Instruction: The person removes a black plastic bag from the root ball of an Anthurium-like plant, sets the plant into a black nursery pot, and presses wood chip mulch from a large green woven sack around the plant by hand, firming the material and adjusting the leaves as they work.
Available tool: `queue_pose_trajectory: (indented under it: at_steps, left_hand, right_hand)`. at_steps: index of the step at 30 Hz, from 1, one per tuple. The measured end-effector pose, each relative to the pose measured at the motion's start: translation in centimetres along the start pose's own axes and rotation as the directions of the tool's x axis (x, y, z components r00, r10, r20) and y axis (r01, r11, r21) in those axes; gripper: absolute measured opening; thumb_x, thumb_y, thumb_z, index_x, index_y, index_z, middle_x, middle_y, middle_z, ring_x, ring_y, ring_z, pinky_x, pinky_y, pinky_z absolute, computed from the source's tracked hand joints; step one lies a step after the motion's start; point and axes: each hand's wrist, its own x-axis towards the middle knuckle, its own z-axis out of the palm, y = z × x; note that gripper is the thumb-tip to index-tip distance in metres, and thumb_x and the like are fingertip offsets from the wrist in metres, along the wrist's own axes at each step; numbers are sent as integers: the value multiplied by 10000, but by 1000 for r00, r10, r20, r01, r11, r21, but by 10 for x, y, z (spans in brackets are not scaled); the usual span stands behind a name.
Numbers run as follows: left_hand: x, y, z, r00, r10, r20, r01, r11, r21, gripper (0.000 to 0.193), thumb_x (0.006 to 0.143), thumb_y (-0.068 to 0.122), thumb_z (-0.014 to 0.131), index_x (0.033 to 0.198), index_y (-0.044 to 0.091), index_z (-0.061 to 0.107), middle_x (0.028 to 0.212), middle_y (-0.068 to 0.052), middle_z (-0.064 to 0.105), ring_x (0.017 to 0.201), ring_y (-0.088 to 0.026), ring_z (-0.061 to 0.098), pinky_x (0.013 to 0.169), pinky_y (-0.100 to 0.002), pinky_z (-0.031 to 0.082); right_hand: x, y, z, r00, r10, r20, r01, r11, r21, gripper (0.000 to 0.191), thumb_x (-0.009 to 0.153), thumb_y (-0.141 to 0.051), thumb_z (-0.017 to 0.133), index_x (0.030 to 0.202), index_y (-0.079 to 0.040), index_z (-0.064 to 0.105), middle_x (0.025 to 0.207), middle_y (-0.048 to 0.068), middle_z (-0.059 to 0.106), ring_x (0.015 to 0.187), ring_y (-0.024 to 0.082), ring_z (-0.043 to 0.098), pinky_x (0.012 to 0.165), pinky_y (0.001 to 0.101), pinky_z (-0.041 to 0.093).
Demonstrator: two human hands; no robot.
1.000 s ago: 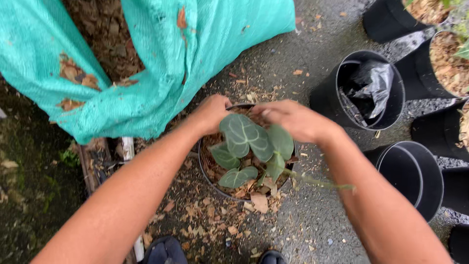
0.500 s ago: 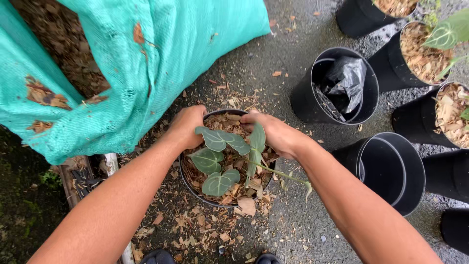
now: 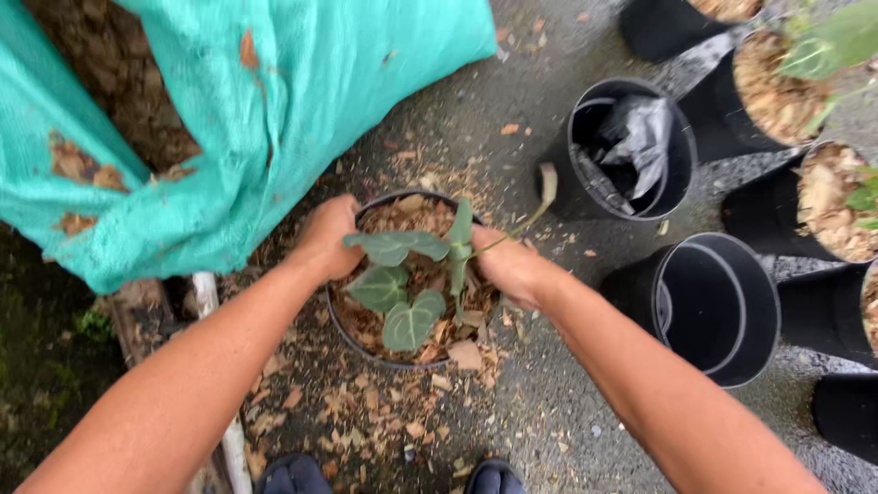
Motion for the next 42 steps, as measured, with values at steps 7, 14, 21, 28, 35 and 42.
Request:
queue_pose_trajectory:
  at_steps: [7,14,21,28,35,42]
  left_hand:
    - [-13,-19,3,988,62,-139,-84,983,-162,438,767,119,818,1152,4,644,1051,-213,698,972,-390,686,791,-478,539]
    - [-58,-7,-27,999,-12,44,23,967,-253,281,940,180,645,1150,-4,613,965,-198,662,880,-326,660,805,-496,530]
    - [-119,-18,-68,673,730,-119,-697,680,229,346,873,292,668,1062,7,619,1085,-176,602,1125,-368,572,1001,-537,450]
    - [-127,4,-61,640,729,243,-738,495,460,470,765,410,664,1017,15,702,1178,-163,651,1240,-335,549,1133,-733,129]
    - [-120,36,-45,705,239,667,-706,314,635,304,847,204,631,1074,57,767,1342,-198,631,1384,-390,479,1144,-770,46]
    - [-121,42,-54,676,199,710,-727,341,596,261,848,163,656,1062,46,750,1235,-170,675,1327,-371,521,1144,-804,51]
  right_hand:
    - [-69,-35,-20,943,-314,107,282,590,-757,417,918,-139,442,1268,-41,648,1121,159,751,1072,262,704,1016,425,540]
    - [-84,-20,6,854,-367,368,379,-45,-924,374,854,-151,582,1195,-2,626,1272,187,653,1340,319,508,1135,582,307]
    - [-100,-14,-4,861,-330,386,343,-182,-922,591,827,-337,652,1321,-18,594,1429,181,563,1446,378,379,1194,642,182]
    - [-93,-8,7,916,-179,360,316,-232,-920,768,773,-426,717,1415,-47,530,1498,130,503,1491,323,308,1171,625,133]
    - [-95,-19,10,885,-245,395,352,-202,-914,739,735,-382,746,1375,-60,564,1494,132,516,1459,316,365,1155,605,202]
    - [-124,-14,-2,896,-120,427,441,146,-885,633,805,-318,796,1355,-64,609,1434,129,602,1287,325,584,1071,430,450]
